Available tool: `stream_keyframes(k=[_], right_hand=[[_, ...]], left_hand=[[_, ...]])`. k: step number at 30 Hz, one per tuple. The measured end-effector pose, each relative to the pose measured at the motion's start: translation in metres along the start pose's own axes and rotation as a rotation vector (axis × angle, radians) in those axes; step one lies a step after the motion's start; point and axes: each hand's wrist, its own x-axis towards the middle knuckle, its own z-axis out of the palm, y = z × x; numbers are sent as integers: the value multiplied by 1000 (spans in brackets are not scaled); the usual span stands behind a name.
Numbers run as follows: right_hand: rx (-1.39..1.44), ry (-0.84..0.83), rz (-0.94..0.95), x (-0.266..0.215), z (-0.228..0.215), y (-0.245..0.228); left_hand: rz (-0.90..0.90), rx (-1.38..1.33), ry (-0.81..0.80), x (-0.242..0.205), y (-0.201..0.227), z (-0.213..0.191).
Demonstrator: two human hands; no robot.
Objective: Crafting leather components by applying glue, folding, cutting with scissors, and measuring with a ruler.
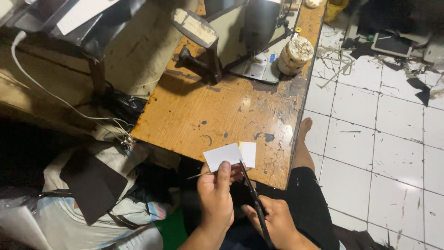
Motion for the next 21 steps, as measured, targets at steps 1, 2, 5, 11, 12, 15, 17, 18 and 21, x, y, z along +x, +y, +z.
stream_keyframes(k=[1,2,5,11,12,15,17,18,21], right_hand=[[1,4,-7,-1,-1,3],[-25,2,7,-1,-2,6],[-45,-19,20,0,-3,12],[-72,-165,117,-4,-7,27],[-70,-210,124,-5,-9,25],[-149,-224,63,-11,-12,44],[-135,-248,124,-11,-17,36],[-122,-268,187,-12,-21,33],[-64,-262,164,-12,-32,13]], left_hand=[[6,0,-5,0,-1,-1],[2,-5,-10,1,-2,-1],[16,-46,-31,2,-5,-2],[57,-91,-19,20,-3,-9],[54,-93,-4,26,-3,-12],[72,-80,-9,35,13,-19],[60,-53,-22,39,22,-21],[45,-26,-39,41,25,-22],[13,34,-78,42,34,-21]])
